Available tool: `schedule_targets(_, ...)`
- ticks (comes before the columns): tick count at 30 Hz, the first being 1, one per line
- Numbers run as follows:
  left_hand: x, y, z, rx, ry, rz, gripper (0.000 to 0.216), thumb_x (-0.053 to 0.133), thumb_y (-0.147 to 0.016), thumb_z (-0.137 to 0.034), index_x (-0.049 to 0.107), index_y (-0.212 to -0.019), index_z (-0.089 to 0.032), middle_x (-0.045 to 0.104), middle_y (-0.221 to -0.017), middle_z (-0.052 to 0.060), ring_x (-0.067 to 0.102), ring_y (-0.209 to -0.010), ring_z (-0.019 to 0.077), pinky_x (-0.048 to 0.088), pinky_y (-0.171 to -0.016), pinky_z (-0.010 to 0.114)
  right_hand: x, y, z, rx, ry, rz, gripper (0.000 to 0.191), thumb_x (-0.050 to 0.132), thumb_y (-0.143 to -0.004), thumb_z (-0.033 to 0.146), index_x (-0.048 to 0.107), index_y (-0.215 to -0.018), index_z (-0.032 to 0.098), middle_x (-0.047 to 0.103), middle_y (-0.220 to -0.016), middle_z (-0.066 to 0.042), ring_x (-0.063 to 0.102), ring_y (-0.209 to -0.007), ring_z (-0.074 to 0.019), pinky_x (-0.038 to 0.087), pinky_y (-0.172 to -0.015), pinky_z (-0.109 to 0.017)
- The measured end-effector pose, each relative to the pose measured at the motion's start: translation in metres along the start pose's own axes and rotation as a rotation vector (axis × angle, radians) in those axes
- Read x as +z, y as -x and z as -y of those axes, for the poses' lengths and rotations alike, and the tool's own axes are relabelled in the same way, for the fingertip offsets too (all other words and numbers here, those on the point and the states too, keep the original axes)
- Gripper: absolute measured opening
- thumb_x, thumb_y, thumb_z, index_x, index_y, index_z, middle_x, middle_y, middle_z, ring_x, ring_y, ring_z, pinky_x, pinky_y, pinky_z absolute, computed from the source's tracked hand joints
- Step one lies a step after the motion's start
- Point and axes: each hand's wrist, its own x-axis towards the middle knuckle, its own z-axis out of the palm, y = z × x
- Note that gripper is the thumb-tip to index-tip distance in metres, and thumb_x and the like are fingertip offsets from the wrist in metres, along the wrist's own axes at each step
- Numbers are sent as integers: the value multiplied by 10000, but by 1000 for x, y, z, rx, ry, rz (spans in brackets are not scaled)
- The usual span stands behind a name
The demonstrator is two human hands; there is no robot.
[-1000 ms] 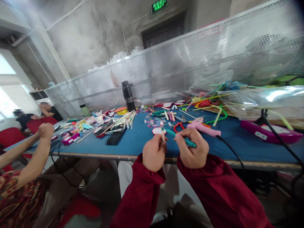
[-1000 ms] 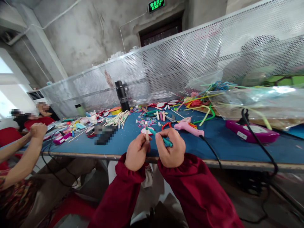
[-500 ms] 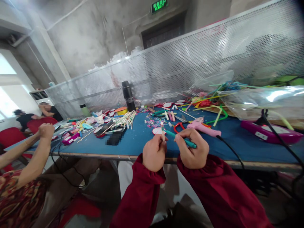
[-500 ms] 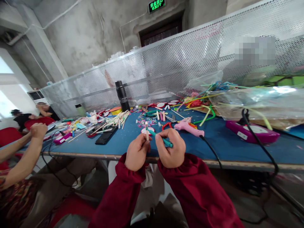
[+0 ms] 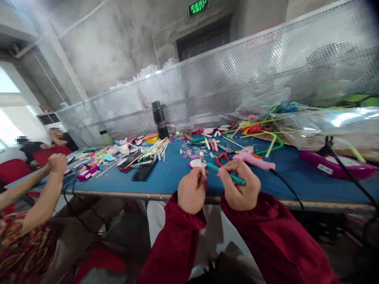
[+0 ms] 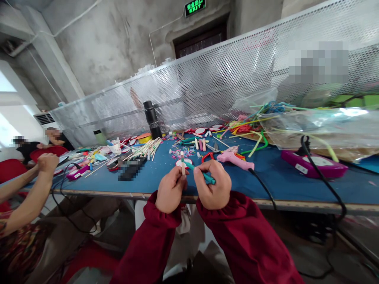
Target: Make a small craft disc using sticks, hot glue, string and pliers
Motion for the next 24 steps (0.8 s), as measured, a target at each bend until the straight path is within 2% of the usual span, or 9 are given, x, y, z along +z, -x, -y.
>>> schedule_targets(5,0,0,1,4,4,2,123,491,-1032,-221,601,-1072,-258,666,-773,-26,624,-732,181,454,-732,300,-1,-1,1,4,28,-38,121,692,-946,210,634,-847,249,661,-762,-7,614,-673,-189,481,-652,-365)
schedule_targets(10,1,0,2,0,11,2,134,493,-1022,-204,601,-1081,-255,674,-777,-26,622,-729,181,458,-733,303,-1,-2,3,-1,34,-6,119,690,-944,229,634,-839,247,678,-766,-14,635,-692,-195,497,-660,-360)
schedule_targets(14,1,1,1,-1,2,-1,136,497,-1012,-195,604,-1074,-252,673,-784,-24,620,-734,183,448,-732,302,-1,-2,4,19,62,-42,122,684,-958,253,640,-845,245,681,-763,-16,632,-690,-195,497,-671,-362)
schedule_targets(18,0,0,1,-7,5,-1,141,494,-1013,-197,604,-1078,-255,674,-781,-25,624,-738,185,450,-737,303,0,-2,4,10,45,-5,108,686,-954,246,647,-853,246,692,-780,-22,650,-717,-201,502,-682,-360)
schedule_targets(24,1,0,2,-2,11,4,138,493,-1010,-205,604,-1074,-256,667,-782,-25,614,-736,185,446,-737,303,0,-3,4,0,46,-21,106,681,-959,239,648,-860,246,687,-777,-20,648,-710,-200,504,-685,-366)
